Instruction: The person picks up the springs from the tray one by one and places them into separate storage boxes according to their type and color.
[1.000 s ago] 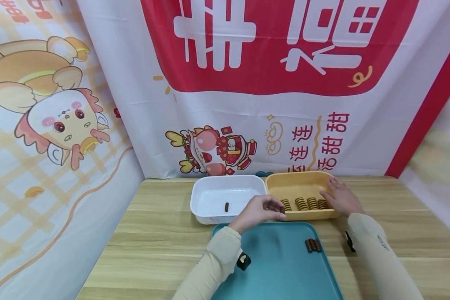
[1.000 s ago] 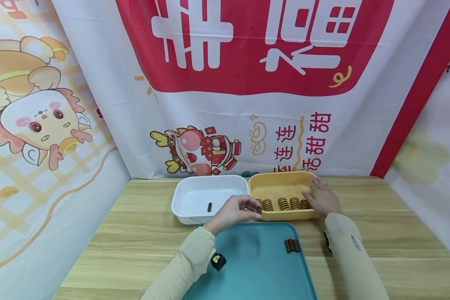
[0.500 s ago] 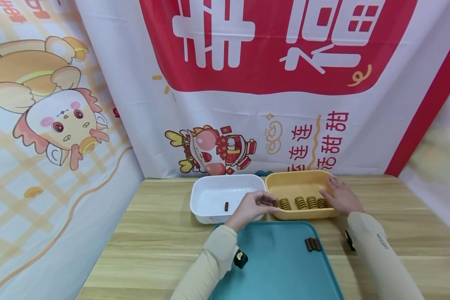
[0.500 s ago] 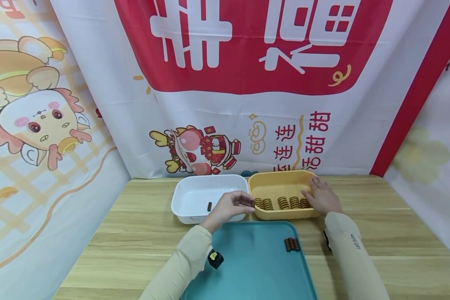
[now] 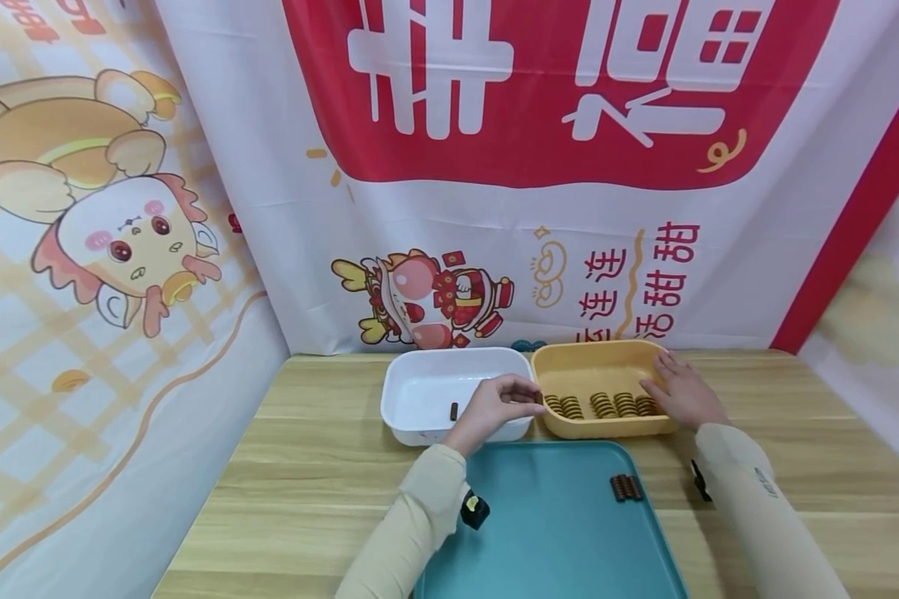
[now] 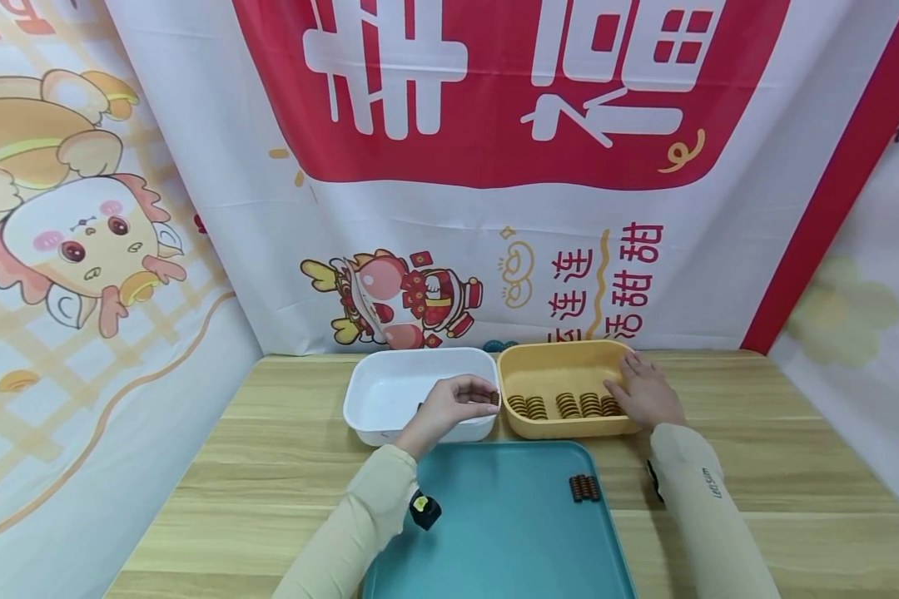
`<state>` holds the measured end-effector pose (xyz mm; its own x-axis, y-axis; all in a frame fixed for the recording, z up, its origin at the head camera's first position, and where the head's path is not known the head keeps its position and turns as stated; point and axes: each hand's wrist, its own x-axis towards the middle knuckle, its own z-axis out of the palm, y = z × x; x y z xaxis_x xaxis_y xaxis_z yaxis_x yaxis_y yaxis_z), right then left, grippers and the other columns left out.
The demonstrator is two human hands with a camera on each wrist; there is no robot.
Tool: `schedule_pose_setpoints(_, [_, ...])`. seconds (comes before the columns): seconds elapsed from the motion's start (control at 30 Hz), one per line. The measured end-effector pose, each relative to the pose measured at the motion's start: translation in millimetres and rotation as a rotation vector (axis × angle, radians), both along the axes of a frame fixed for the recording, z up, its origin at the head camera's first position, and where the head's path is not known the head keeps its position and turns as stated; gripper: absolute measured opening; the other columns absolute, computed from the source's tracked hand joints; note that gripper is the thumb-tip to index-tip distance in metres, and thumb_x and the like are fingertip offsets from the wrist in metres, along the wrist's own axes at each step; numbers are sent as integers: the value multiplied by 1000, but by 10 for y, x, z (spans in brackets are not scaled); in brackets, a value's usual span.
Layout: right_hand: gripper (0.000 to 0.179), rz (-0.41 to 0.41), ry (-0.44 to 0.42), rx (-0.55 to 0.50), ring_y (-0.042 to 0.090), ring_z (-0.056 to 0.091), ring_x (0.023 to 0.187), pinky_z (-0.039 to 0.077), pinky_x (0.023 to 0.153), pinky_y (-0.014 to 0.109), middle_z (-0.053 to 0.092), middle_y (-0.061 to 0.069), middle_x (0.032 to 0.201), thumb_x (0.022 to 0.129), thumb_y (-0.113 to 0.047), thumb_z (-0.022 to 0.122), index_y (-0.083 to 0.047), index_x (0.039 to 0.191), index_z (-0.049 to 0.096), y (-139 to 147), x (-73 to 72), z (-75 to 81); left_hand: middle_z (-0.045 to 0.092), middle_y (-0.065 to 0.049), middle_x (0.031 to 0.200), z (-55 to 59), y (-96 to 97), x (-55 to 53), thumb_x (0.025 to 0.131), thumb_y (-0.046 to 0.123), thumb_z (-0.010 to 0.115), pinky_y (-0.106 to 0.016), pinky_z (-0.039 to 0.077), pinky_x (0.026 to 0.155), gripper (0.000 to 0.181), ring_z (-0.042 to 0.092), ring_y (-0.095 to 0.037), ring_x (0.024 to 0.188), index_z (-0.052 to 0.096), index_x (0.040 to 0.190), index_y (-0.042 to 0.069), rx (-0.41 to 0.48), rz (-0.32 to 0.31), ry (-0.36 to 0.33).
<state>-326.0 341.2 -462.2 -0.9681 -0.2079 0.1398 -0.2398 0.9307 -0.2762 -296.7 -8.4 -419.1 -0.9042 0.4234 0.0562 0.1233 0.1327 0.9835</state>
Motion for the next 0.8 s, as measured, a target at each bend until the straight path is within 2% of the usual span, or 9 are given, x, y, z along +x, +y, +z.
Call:
schedule_pose_setpoints(0.3, [72, 4, -7, -3, 46, 10, 138, 8, 111, 57, 15, 34, 148, 102, -43, 34, 17, 140, 23, 9, -4, -9, 67, -3, 99, -1, -111, -89, 82, 12, 74, -28, 53, 82, 27, 63, -15, 91, 66, 107, 4, -43, 33, 12])
schedule_pose_setpoints(0.43, [72, 2, -7, -4, 46, 10, 138, 8, 111, 57, 15, 34, 148, 101, -43, 34, 17, 140, 23, 14, 1, -10, 67, -3, 98, -9, -207, -158, 83, 12, 74, -27, 54, 80, 28, 63, -15, 90, 66, 108, 4, -106, 55, 43])
schedule_pose_setpoints(0.6, [73, -1, -6, -4, 45, 10, 138, 9, 111, 57, 15, 33, 149, 101, -44, 33, 16, 141, 23, 17, 6, -8, 66, -1, 92, -32, -333, -263, 81, 12, 75, -26, 54, 76, 23, 62, -14, 85, 66, 101, 7, -268, 91, 118])
schedule_pose_setpoints(0.8, [73, 2, -1, -10, 45, 10, 138, 9, 111, 57, 16, 33, 148, 101, -44, 34, 16, 140, 23, 15, 7, -10, 60, -1, 82, -55, -409, -379, 79, 11, 77, -26, 51, 69, 19, 55, -17, 76, 66, 94, 6, -532, 101, 183])
